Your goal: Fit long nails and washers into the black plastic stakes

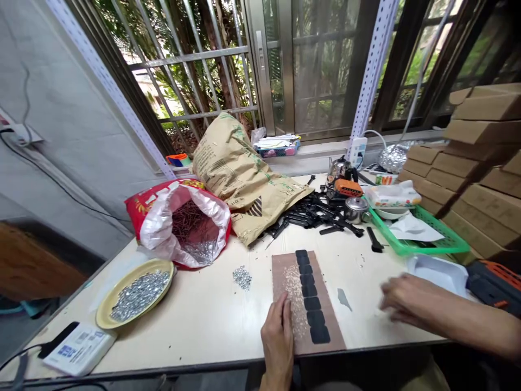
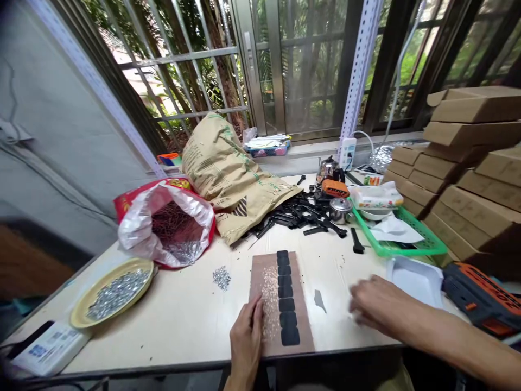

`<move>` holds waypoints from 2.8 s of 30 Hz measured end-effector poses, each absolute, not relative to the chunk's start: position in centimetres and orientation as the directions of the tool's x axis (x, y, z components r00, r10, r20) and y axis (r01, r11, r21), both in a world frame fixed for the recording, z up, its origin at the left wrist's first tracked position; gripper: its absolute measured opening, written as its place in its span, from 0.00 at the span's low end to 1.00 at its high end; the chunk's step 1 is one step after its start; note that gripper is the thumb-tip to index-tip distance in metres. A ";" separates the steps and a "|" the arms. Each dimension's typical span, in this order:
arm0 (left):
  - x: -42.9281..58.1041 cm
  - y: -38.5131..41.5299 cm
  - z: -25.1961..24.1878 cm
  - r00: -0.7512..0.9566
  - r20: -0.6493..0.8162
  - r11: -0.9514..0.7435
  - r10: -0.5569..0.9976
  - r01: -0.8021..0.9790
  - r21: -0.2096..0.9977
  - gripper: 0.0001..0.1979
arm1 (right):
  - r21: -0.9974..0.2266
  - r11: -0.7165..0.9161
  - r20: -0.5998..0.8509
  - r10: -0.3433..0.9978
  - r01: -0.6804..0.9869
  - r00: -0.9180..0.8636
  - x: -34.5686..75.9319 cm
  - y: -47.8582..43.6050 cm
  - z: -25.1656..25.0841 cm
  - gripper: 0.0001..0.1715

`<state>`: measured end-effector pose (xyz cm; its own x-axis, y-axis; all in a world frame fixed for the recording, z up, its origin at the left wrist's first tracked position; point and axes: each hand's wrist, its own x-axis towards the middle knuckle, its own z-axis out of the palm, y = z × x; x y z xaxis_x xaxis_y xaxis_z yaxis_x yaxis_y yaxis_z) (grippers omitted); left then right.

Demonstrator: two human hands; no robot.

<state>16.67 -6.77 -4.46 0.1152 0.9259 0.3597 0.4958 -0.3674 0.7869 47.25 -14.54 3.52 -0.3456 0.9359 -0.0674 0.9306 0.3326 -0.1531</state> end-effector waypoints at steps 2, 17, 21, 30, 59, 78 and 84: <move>16.7 -7.1 -4.4 0.111 0.355 -0.364 0.928 0.469 0.805 0.14 | -0.114 0.441 -0.026 0.894 0.890 -0.447 43.5 -8.4 5.1 0.18; 4.3 3.1 -3.4 -0.053 0.232 -0.121 0.971 0.730 0.673 0.16 | 0.170 0.710 0.169 0.662 0.683 -0.730 32.4 13.7 -3.6 0.10; 5.0 5.5 -3.9 0.065 0.159 -0.148 0.985 0.791 0.593 0.15 | 0.200 0.707 0.237 0.636 0.678 -0.734 33.5 13.0 -3.2 0.13; 5.4 6.0 -4.3 0.029 0.168 -0.136 0.985 0.729 0.671 0.09 | -0.026 0.711 0.690 0.521 0.703 -0.502 34.2 6.5 0.8 0.13; 7.8 0.5 0.6 -0.021 -0.154 0.145 0.988 -0.231 0.962 0.17 | -0.636 0.445 0.319 0.896 0.630 -0.310 23.3 -1.0 1.1 0.19; 8.6 -0.5 1.7 -0.008 -0.102 0.099 0.995 -0.212 0.972 0.15 | -0.617 0.449 0.368 0.891 0.646 -0.267 23.8 -2.1 2.0 0.17; 8.3 -0.2 1.6 0.033 -0.181 0.183 0.983 -0.275 0.944 0.15 | -0.546 0.429 0.348 0.897 0.720 -0.271 23.9 -2.4 2.3 0.18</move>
<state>8.33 -0.22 1.64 0.0328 0.9830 -0.1805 -0.2749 0.1825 0.9440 23.86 -2.41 2.32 -0.2710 0.8974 0.3482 0.7195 0.4291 -0.5460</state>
